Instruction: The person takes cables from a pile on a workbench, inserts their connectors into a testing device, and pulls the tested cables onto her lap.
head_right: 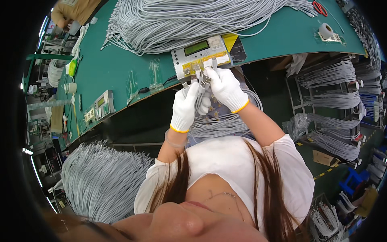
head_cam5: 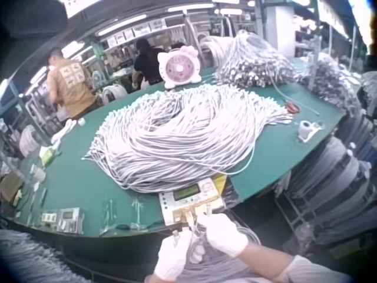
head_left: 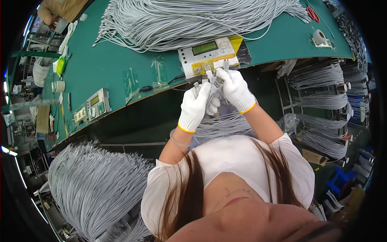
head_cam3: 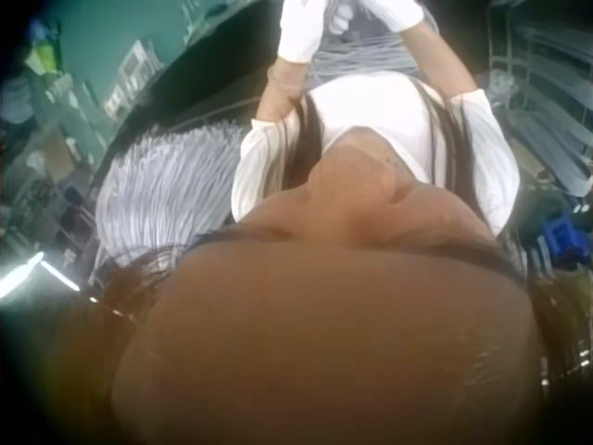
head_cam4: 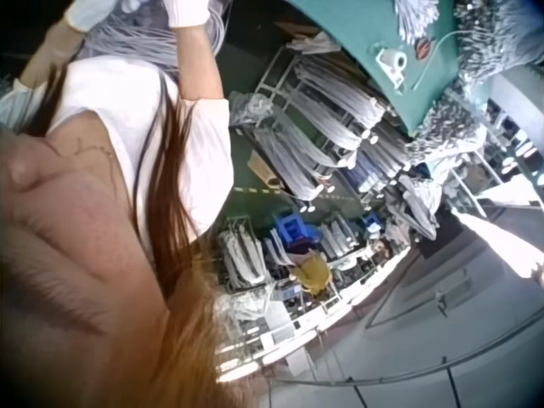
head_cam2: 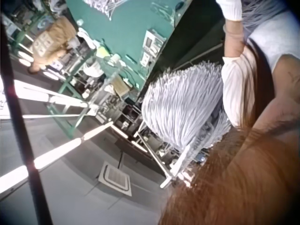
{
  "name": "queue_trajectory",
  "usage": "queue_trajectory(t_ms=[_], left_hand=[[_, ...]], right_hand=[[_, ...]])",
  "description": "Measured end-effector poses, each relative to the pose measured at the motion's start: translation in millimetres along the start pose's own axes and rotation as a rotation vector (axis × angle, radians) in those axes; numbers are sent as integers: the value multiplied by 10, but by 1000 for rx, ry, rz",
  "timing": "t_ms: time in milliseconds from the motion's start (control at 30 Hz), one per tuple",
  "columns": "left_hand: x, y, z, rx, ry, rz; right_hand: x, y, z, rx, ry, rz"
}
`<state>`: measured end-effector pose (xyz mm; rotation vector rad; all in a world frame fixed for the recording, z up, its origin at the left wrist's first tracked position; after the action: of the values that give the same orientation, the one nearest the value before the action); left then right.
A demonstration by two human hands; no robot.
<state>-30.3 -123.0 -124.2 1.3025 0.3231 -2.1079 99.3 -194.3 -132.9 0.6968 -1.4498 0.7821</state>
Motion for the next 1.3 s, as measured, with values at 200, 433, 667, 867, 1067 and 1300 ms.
queue_trajectory(t_ms=[200, 433, 667, 867, 1067, 1300], left_hand=[[-65, -51, 44, -110, -53, 114], [-120, -29, -48, 33, -34, 234], [-28, -140, 8, 26, -91, -182], [50, -232, 198, -213, 162, 179], [116, -255, 168, 228, 171, 229], [174, -789, 159, -213, 284, 605]], right_hand=[[253, -258, 51, 53, -214, 609], [186, -347, 166, -45, -55, -44], [177, -122, 136, 18, -355, 329], [51, 5, 100, 14, 5, -84], [-10, 23, 83, 107, 7, -79], [74, -22, -46, 131, -77, 59]])
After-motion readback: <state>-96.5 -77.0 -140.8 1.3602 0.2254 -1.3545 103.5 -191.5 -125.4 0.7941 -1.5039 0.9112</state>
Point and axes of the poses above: each hand's wrist, its own z-axis away from the middle knuckle, its own y-axis out of the palm, x = y × z, the point moved 5 cm from there along -z, towards the middle knuckle, and after that the axes turned 6 degrees about -y, right-handed, at the moved point
